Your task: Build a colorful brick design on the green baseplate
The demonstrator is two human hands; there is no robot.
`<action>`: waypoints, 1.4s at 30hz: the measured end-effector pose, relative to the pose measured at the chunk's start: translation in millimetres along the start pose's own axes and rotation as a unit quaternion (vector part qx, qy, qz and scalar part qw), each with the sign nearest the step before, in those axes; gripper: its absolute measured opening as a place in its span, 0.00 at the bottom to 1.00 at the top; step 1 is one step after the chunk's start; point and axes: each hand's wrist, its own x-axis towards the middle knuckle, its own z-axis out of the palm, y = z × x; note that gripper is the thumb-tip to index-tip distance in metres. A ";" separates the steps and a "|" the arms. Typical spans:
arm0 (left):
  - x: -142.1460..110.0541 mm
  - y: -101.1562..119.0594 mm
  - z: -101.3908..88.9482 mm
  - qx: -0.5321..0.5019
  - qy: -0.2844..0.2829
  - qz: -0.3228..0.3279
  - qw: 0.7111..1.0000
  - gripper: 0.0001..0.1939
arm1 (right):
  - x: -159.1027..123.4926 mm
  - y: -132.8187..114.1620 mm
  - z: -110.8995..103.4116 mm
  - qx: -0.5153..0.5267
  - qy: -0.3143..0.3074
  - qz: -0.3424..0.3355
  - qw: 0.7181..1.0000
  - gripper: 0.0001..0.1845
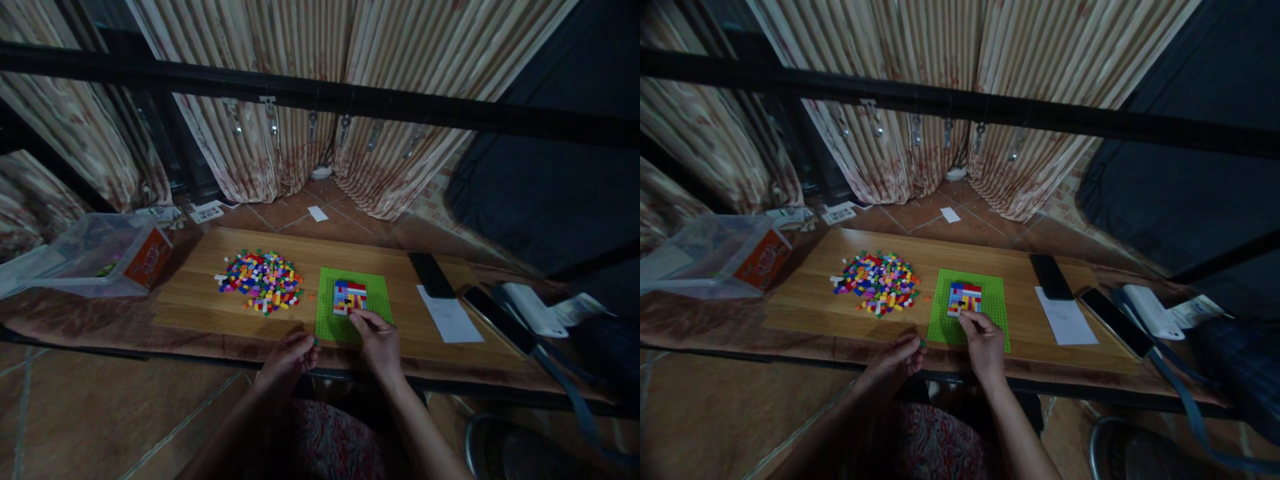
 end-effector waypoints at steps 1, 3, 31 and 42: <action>1.0 0.2 -1.9 0.001 0.004 0.006 1.000 0.20 | 6.8 3.2 -2.0 -0.028 -0.011 -0.029 0.999 0.11; 2.7 0.2 -5.2 0.003 0.006 0.012 1.000 0.21 | 18.5 10.4 -4.4 -0.087 -0.026 -0.082 0.992 0.10; 8.2 -3.1 -16.2 0.020 -0.006 -0.004 1.000 0.18 | 37.5 37.2 8.2 -0.187 0.052 -0.160 0.968 0.11; 9.2 -5.1 -17.3 0.031 0.004 -0.011 0.999 0.21 | 33.1 34.7 -1.3 -0.201 0.060 -0.131 0.969 0.15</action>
